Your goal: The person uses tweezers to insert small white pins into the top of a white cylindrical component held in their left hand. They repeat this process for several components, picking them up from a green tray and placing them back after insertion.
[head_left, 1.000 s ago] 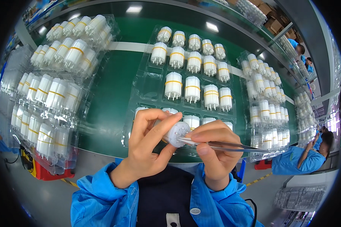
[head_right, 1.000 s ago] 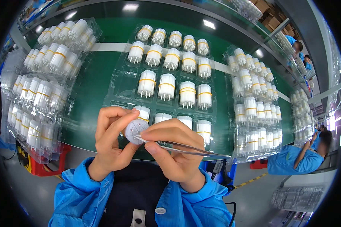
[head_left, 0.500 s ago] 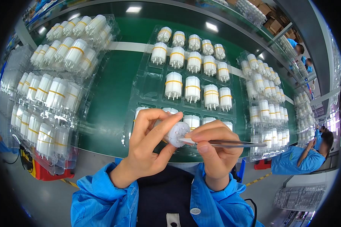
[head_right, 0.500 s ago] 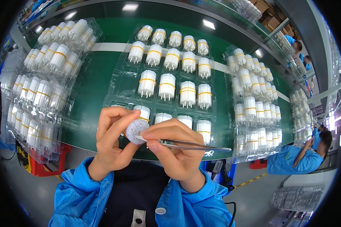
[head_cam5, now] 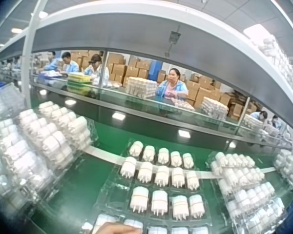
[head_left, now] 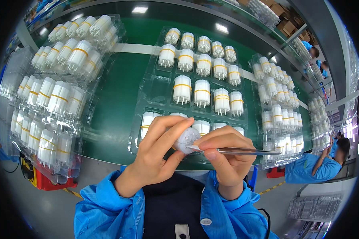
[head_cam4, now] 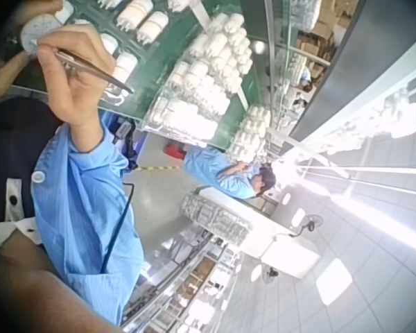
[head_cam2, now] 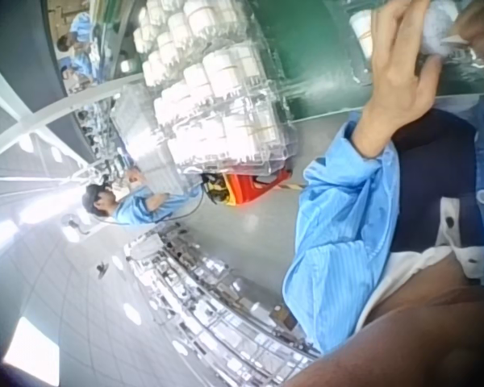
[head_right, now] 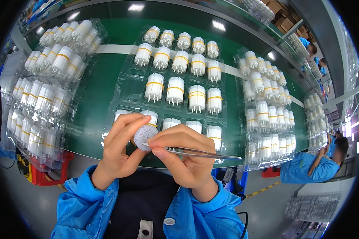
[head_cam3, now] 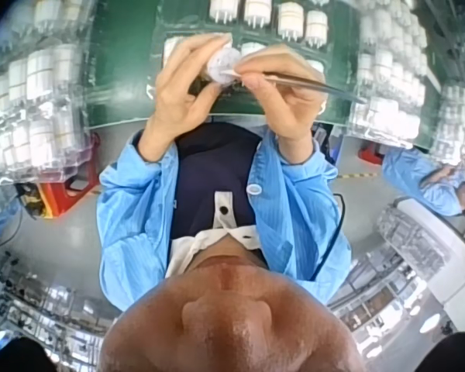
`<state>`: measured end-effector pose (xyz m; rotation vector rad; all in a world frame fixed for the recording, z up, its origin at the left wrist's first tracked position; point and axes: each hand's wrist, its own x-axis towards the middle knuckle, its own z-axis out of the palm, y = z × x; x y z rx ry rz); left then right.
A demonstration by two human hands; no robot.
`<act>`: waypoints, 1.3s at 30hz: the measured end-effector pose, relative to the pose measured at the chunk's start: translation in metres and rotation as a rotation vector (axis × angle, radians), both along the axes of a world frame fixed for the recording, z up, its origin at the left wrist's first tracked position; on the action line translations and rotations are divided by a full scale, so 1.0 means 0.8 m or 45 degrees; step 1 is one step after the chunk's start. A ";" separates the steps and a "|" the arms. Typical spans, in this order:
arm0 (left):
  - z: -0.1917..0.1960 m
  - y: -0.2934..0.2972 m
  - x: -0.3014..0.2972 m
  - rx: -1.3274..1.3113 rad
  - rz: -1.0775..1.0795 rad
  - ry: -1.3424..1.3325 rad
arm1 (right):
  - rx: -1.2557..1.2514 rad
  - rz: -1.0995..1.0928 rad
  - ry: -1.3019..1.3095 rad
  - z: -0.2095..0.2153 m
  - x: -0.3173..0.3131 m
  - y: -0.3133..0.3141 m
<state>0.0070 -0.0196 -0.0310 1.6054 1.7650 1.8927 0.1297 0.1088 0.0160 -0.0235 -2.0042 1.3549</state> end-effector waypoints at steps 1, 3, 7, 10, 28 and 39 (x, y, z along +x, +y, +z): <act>0.001 0.000 0.000 -0.019 -0.005 0.012 | 0.006 -0.006 -0.007 0.001 0.000 -0.001; -0.001 0.001 0.001 -0.010 0.024 0.019 | 0.073 -0.029 -0.032 0.006 -0.001 -0.003; 0.001 0.004 -0.004 0.007 0.060 0.171 | 0.276 -0.063 -0.073 0.013 -0.005 -0.009; 0.000 0.002 -0.005 -0.001 0.030 0.148 | 0.222 0.001 -0.066 0.013 -0.006 -0.001; 0.003 -0.009 -0.014 -0.083 -0.444 -0.178 | 0.138 0.121 0.043 0.006 -0.001 0.013; 0.005 -0.012 -0.015 -0.138 -0.502 -0.207 | 0.067 0.166 0.068 0.001 0.002 0.020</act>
